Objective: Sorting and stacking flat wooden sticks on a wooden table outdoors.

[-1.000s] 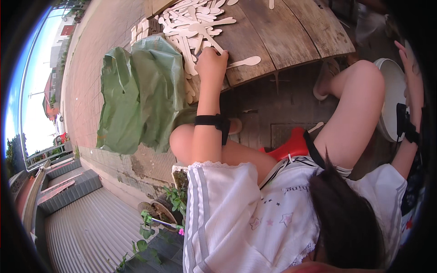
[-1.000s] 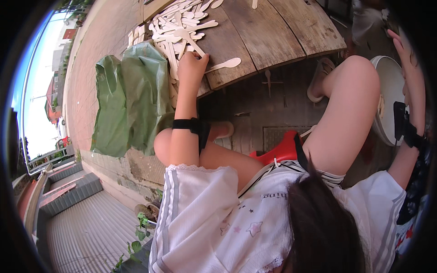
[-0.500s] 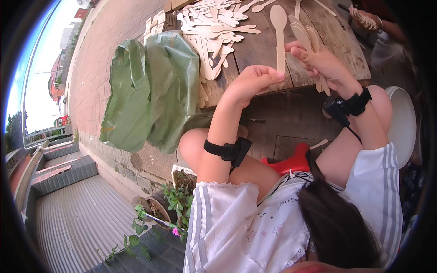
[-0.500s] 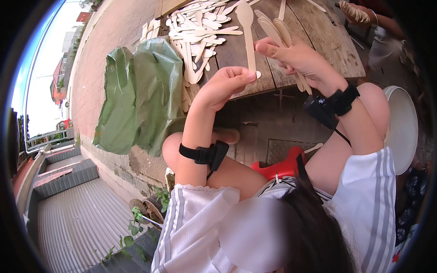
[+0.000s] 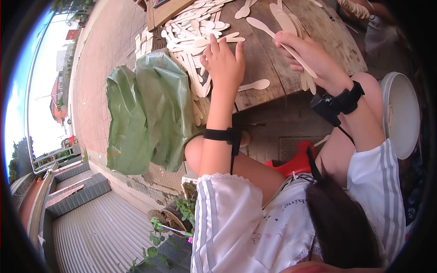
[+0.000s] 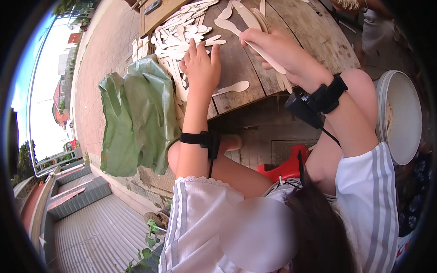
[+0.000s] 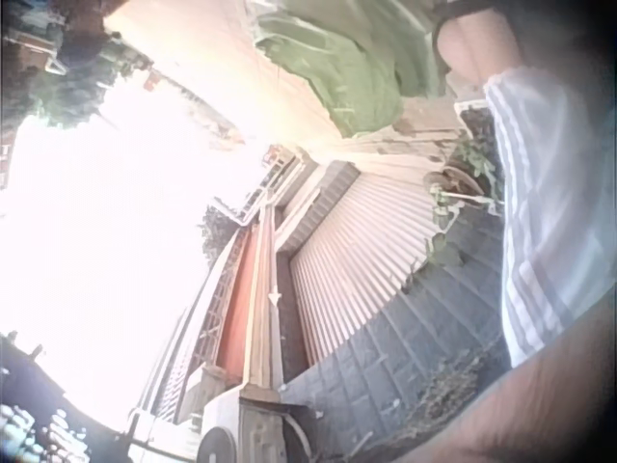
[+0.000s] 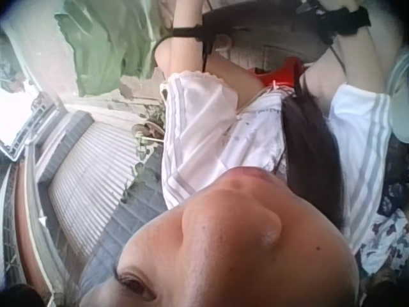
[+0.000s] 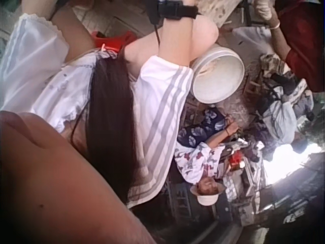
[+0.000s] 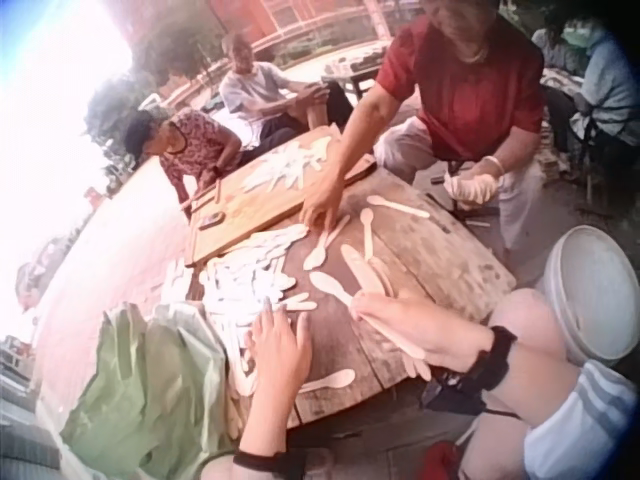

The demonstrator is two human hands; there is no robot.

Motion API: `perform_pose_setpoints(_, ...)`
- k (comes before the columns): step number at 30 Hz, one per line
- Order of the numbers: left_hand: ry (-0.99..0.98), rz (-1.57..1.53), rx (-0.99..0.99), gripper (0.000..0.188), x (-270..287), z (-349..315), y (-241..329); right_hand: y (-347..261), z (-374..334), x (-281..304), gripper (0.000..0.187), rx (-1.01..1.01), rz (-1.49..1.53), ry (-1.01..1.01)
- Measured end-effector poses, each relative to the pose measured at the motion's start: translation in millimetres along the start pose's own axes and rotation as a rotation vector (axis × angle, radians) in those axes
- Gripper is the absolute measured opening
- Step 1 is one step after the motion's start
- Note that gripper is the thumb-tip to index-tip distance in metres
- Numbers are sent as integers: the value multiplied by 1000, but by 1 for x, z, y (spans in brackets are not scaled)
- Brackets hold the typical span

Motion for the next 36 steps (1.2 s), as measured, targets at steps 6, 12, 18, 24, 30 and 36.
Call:
perform_pose_setpoints(6, -103, -152, -27, 58, -30, 13, 5, 11, -5, 16, 26, -34, 163, -5)
perform_pose_setpoints(12, -80, -184, -154, 45, -18, 10, 23, 20, -5, 42, 25, -31, 247, 78)
perform_pose_setpoints(18, 160, -358, -392, 37, 50, -8, 80, 29, -5, 50, 21, -104, 325, 251)
perform_pose_setpoints(24, -96, -656, -663, 55, 73, -54, 116, 42, 5, 25, 21, -103, 474, -94)
perform_pose_setpoints(30, -238, -649, -661, 51, 63, -75, 105, 67, 7, -4, 30, -290, 706, -132)
perform_pose_setpoints(36, -230, -722, -572, 34, 62, -74, 83, 69, 12, -10, 29, -201, 489, -6)
Point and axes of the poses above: each hand's wrist, its own z-axis towards the middle knuckle, its own x-axis out of the back of the hand, y = z × x, the point moved 7 cm from there along z, towards the middle knuckle, and after that the axes turned 3 degrees about -z, right-handed, at the moved point
